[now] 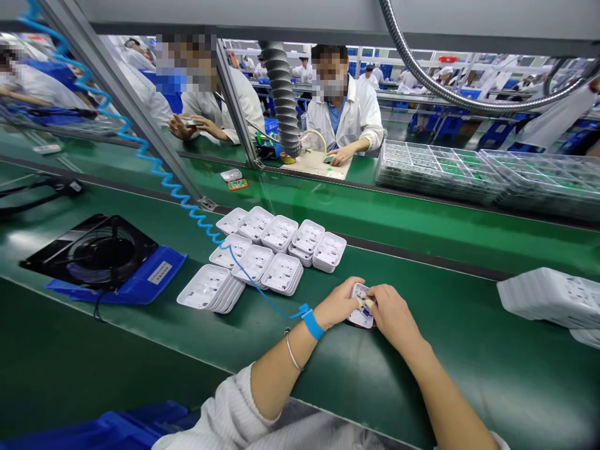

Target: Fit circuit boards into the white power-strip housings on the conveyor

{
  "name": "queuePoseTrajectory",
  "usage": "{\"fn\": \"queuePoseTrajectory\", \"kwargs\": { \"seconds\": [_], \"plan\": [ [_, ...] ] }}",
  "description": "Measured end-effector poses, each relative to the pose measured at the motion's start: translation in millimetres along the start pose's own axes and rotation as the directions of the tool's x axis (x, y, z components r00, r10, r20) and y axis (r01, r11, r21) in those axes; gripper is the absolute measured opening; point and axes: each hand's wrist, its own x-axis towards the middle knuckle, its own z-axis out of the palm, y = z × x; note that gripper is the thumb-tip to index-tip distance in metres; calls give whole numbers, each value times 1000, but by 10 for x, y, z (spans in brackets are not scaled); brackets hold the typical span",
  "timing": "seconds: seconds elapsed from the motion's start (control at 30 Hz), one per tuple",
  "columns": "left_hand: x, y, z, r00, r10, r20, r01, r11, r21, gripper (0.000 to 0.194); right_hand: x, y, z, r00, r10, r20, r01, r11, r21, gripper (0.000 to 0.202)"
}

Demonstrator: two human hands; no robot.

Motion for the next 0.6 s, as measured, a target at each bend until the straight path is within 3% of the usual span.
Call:
{"fn": "queuePoseTrajectory", "kwargs": {
  "seconds": [0.2,0.6],
  "plan": [
    [-27,33,-18,999,29,-15,-27,992,126,52,-6,-18,-15,998,59,-21,-58,995,77,17],
    [-52,57,-67,993,64,94,-75,990,119,45,1,18,-73,1000,14,9,-15,997,74,24]
  ]
}}
